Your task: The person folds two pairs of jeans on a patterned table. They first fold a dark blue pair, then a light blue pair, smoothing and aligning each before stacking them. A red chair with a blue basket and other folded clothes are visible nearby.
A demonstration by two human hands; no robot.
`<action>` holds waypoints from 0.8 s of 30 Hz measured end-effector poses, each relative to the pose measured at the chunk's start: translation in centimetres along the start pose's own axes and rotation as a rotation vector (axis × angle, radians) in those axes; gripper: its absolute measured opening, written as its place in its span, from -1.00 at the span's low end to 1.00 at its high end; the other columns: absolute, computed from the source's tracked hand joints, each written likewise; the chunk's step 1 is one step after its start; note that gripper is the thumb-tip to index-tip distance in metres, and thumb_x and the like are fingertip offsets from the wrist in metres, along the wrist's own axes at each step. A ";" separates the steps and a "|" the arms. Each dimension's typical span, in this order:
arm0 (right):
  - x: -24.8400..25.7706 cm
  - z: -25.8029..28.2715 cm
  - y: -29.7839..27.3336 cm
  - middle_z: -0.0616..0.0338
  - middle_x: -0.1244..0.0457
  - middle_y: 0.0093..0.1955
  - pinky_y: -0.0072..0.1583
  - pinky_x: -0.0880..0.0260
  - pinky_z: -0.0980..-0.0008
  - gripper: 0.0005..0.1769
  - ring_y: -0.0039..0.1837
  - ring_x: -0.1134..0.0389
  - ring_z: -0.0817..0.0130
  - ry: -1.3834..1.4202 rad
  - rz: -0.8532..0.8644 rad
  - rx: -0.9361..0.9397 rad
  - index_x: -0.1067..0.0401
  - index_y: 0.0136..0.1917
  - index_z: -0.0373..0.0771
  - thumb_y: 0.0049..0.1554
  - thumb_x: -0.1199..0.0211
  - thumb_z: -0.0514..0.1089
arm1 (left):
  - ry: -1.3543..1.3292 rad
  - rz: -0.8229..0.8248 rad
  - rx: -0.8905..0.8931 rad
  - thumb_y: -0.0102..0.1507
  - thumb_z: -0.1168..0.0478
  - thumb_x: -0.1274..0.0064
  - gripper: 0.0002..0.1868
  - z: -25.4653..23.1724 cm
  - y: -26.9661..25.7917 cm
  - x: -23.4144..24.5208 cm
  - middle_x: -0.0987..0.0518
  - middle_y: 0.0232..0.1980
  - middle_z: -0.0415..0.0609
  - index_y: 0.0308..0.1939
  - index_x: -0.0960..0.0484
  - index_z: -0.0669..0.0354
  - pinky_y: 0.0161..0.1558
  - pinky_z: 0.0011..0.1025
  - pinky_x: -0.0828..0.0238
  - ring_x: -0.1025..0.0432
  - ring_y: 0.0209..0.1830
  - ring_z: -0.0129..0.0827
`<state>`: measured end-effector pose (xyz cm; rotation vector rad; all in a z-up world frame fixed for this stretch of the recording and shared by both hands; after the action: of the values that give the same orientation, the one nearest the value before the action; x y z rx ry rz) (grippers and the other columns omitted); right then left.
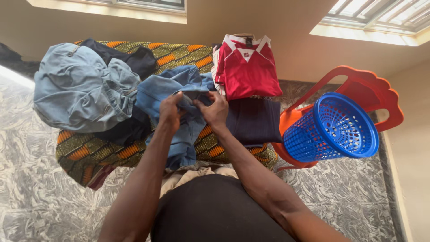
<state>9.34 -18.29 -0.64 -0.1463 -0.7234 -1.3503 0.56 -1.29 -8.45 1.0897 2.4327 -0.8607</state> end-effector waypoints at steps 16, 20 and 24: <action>-9.2 -9.3 0.2 0.22 -0.40 0.00 0.12 -0.38 0.15 -0.71 0.06 -0.40 0.32 1.463 0.541 -0.781 -0.46 0.20 -0.19 0.21 -0.14 -0.17 | 0.335 0.206 -0.110 0.15 0.47 -0.16 -0.53 -2.8 -2.5 0.2 -0.61 0.06 -0.01 0.17 -0.56 0.30 0.01 -0.34 -0.51 -0.52 -0.03 -0.32; -9.0 -8.4 -1.1 0.17 -0.42 0.08 0.25 -0.40 0.17 -0.65 0.17 -0.41 0.28 1.439 0.647 -0.749 -0.47 0.17 -0.18 0.26 0.04 -0.07 | 0.433 0.305 -0.041 0.02 0.48 -0.09 -0.30 -1.8 -2.8 -0.8 -0.61 0.19 -0.03 0.28 -0.48 0.11 0.05 -0.31 -0.54 -0.55 0.06 -0.32; -8.8 -6.6 -0.4 0.10 -0.39 0.13 0.25 -0.33 0.16 -0.70 0.15 -0.38 0.25 1.290 0.545 -0.567 -0.48 0.24 -0.31 0.41 -0.07 -0.10 | 0.724 0.282 -0.154 0.15 0.21 -0.37 -0.30 -2.5 -2.9 -2.1 -0.53 0.18 -0.07 0.34 -0.43 0.09 0.03 -0.41 -0.45 -0.46 0.06 -0.45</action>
<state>11.15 -14.33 -10.74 0.0915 0.7503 -0.8214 -0.37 -2.35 -4.32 1.8658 2.7054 -0.1877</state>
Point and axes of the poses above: each hand's wrist, its own y-axis towards the middle knuckle, its own x-axis out of the back of the hand, z = x × y, the point moved 8 cm from there along y, towards the middle knuckle
